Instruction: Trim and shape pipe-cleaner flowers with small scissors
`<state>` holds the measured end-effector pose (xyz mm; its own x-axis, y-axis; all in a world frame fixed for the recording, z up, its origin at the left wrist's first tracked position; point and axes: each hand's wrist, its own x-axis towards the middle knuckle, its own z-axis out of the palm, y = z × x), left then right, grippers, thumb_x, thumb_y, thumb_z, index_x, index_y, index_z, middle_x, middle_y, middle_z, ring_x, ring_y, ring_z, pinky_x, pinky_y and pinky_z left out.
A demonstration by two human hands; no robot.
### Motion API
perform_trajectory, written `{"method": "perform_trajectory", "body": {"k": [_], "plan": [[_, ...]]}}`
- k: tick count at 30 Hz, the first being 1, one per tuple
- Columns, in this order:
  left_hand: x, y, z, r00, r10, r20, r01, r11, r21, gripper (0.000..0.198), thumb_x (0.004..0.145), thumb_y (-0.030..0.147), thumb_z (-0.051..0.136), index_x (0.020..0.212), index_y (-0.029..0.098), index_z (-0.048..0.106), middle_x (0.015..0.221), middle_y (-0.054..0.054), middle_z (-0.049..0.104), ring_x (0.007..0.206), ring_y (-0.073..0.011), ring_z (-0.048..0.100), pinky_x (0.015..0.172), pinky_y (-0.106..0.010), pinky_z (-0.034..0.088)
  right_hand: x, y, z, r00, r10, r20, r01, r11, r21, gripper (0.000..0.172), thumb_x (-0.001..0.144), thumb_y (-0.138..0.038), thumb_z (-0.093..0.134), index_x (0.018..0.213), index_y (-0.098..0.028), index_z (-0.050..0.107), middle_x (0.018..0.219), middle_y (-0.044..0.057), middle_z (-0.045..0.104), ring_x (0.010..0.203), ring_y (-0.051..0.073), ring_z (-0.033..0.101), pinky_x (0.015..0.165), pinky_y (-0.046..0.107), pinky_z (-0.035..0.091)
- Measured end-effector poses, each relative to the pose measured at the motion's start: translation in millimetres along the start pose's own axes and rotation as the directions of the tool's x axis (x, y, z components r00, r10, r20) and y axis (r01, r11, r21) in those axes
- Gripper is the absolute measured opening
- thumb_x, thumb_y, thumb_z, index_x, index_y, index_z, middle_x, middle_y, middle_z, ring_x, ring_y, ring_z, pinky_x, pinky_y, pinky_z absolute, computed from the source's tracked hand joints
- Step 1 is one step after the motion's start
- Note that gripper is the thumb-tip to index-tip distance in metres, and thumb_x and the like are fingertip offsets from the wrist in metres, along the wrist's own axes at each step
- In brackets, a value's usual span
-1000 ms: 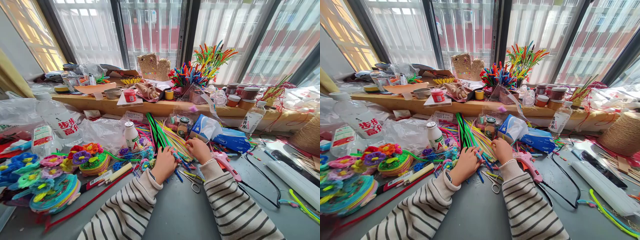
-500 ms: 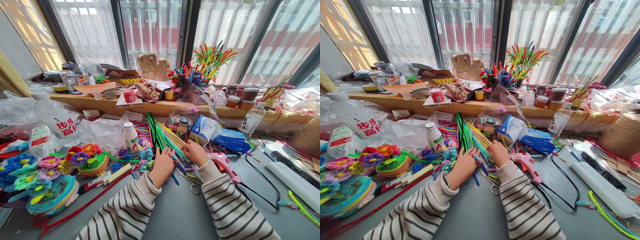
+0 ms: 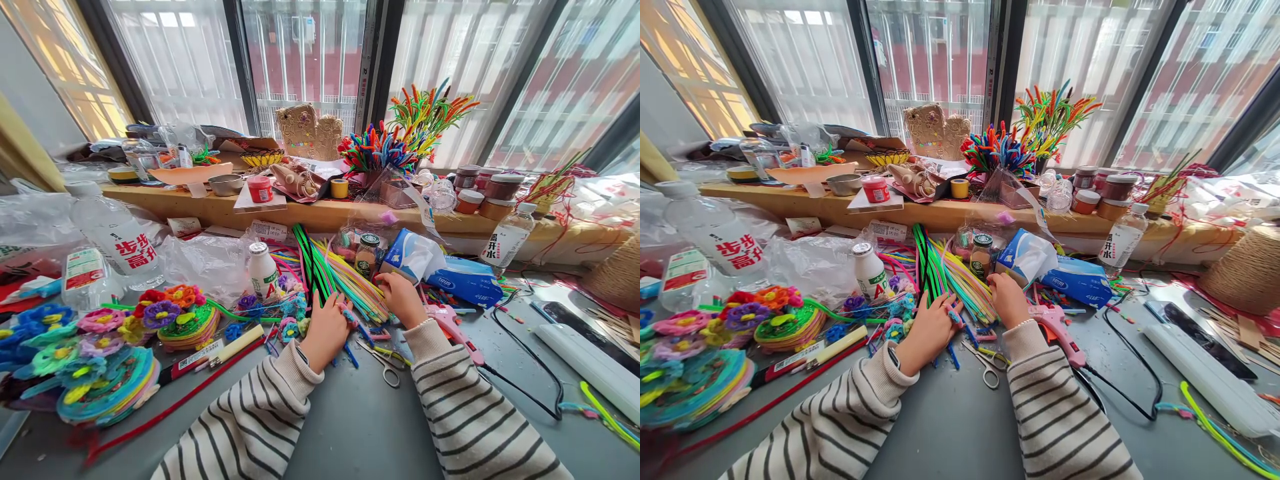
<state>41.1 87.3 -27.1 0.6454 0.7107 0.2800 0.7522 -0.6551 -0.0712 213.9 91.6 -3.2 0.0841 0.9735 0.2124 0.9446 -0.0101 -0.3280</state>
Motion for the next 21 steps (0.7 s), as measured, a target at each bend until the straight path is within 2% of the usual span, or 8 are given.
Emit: {"method": "perform_trajectory", "body": {"k": [5, 10, 14, 17, 21], "plan": [[0, -1, -0.3, 1.0, 0.015, -0.01, -0.016, 1.0, -0.013, 0.034, 0.081, 0.031, 0.033, 0.109, 0.02, 0.048, 0.116, -0.009, 0.051, 0.109, -0.024, 0.04, 0.092, -0.058, 0.016, -2, -2, 1, 0.998, -0.019, 0.058, 0.013, 0.994, 0.105, 0.02, 0.07, -0.02, 0.053, 0.087, -0.015, 0.063, 0.083, 0.006, 0.063, 0.075, 0.017, 0.056, 0.068, 0.024, 0.039], [0, 0, -0.1, 1.0, 0.013, -0.008, -0.013, 1.0, -0.016, 0.031, 0.081, 0.029, 0.033, 0.107, 0.021, 0.048, 0.114, -0.009, 0.052, 0.108, -0.0244, 0.04, 0.092, -0.059, 0.016, -3, -10, 0, 0.995, -0.074, 0.064, 0.056, 0.967, 0.248, 0.026, 0.067, -0.024, 0.055, 0.09, -0.014, 0.06, 0.083, 0.005, 0.063, 0.07, 0.015, 0.056, 0.062, 0.022, 0.042], [0, 0, -0.1, 1.0, 0.011, -0.01, -0.011, 1.0, -0.021, 0.031, 0.08, 0.027, 0.032, 0.107, 0.021, 0.047, 0.114, -0.009, 0.052, 0.109, -0.0246, 0.039, 0.092, -0.058, 0.015, -2, -8, -1, 0.994, -0.093, 0.055, 0.068, 0.933, 0.353, 0.021, 0.073, -0.026, 0.046, 0.083, -0.016, 0.062, 0.08, 0.003, 0.065, 0.07, 0.014, 0.057, 0.063, 0.022, 0.042], [0, 0, 1.0, 1.0, 0.012, -0.023, -0.012, 1.0, -0.028, 0.031, 0.08, 0.029, 0.033, 0.107, 0.023, 0.048, 0.113, -0.008, 0.052, 0.109, -0.0242, 0.039, 0.093, -0.058, 0.013, -2, -7, 1, 0.995, -0.084, 0.045, 0.058, 0.91, 0.411, 0.02, 0.069, -0.024, 0.052, 0.084, -0.015, 0.061, 0.077, 0.003, 0.064, 0.067, 0.014, 0.057, 0.063, 0.024, 0.042], [0, -1, 2.6, 0.999, 0.015, -0.028, -0.016, 0.999, -0.031, 0.034, 0.081, 0.03, 0.03, 0.11, 0.021, 0.046, 0.114, -0.008, 0.052, 0.109, -0.0239, 0.038, 0.093, -0.058, 0.012, -3, -10, 5, 0.997, -0.073, 0.025, 0.052, 0.87, 0.491, 0.027, 0.065, -0.026, 0.057, 0.089, -0.013, 0.059, 0.084, 0.005, 0.061, 0.077, 0.015, 0.056, 0.071, 0.025, 0.042]]}}
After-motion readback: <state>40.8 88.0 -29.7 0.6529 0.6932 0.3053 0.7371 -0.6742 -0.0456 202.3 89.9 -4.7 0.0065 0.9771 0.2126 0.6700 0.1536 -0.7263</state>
